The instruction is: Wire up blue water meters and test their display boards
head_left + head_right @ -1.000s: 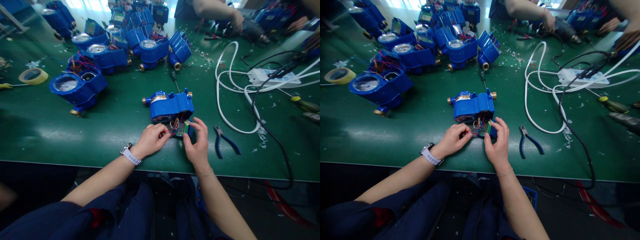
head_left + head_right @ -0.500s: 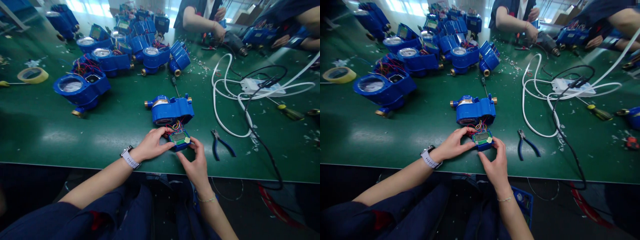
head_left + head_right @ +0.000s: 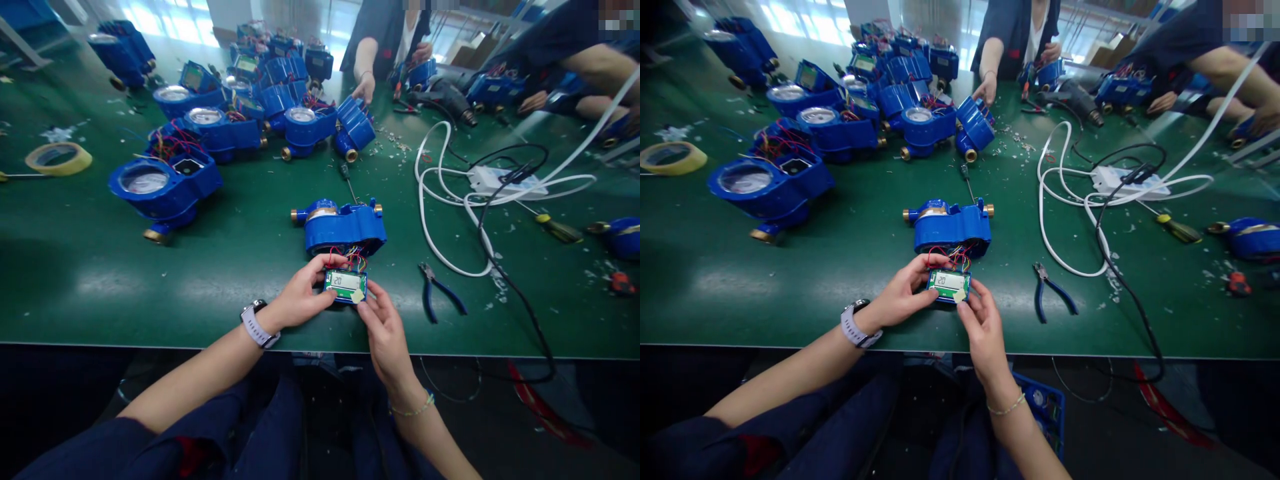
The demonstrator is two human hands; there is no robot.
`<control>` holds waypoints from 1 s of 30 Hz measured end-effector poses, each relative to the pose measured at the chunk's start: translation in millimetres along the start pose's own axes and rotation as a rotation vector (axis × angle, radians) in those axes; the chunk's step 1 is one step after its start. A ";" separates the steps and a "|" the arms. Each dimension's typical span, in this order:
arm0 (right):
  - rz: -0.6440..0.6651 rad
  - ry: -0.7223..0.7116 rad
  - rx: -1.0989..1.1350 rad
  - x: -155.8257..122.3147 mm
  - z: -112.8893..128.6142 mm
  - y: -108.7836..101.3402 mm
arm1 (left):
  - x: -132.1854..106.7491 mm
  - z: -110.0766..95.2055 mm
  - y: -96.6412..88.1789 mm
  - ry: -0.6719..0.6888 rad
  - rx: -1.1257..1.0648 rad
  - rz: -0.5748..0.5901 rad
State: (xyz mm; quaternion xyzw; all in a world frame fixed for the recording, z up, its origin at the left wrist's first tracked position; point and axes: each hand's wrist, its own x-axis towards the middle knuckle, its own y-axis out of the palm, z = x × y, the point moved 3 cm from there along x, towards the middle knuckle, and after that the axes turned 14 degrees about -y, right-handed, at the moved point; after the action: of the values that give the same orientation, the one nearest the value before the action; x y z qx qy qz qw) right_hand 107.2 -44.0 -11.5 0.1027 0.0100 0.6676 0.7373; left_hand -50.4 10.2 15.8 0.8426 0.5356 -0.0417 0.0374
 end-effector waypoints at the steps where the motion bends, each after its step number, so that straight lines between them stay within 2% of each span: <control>1: -0.005 0.009 0.020 -0.1 0.1 1.4 | 0.1 0.9 -0.5 0.001 -0.005 -0.013; 6: 0.001 0.052 0.088 -7.3 2.2 6.0 | 2.1 3.1 -6.2 -0.017 0.007 -0.139; 11: -0.014 0.082 0.119 -13.4 9.4 7.5 | -3.4 -10.0 -17.9 0.083 0.326 -0.242; 14: -0.020 0.073 0.136 -13.2 11.1 5.6 | -9.1 -14.9 -36.7 0.105 0.335 -0.382; 16: -0.033 0.068 0.130 -13.0 9.9 2.4 | -13.6 -14.8 -53.3 0.081 0.288 -0.510; 18: -0.048 0.066 0.116 -13.4 7.7 -1.2 | -17.9 -13.8 -65.8 0.036 0.281 -0.573; 19: -0.052 0.065 0.110 -13.8 6.8 -2.5 | -19.2 -13.2 -68.2 0.004 0.307 -0.545; 20: -0.052 0.064 0.108 -14.3 6.1 -3.3 | -19.8 -12.5 -67.2 -0.039 0.351 -0.468; 23: -0.037 0.060 0.114 -14.9 6.1 -3.3 | -19.8 -10.5 -46.8 -0.150 0.526 -0.085; 25: -0.029 0.061 0.113 -14.3 7.5 -2.5 | -18.3 -10.3 -29.3 -0.178 0.598 0.080; 27: -0.022 0.059 0.102 -13.1 9.8 -1.9 | -13.4 -11.1 -16.4 -0.176 0.549 0.103; 30: 0.002 0.061 0.071 -11.3 14.2 -1.1 | -2.3 -8.9 -6.6 -0.174 0.286 0.027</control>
State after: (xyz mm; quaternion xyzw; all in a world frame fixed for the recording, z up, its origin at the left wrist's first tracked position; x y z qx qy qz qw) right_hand 109.2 -57.1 0.8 0.1085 0.0561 0.6702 0.7320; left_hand -57.1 11.9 24.7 0.8398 0.5074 -0.1898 -0.0364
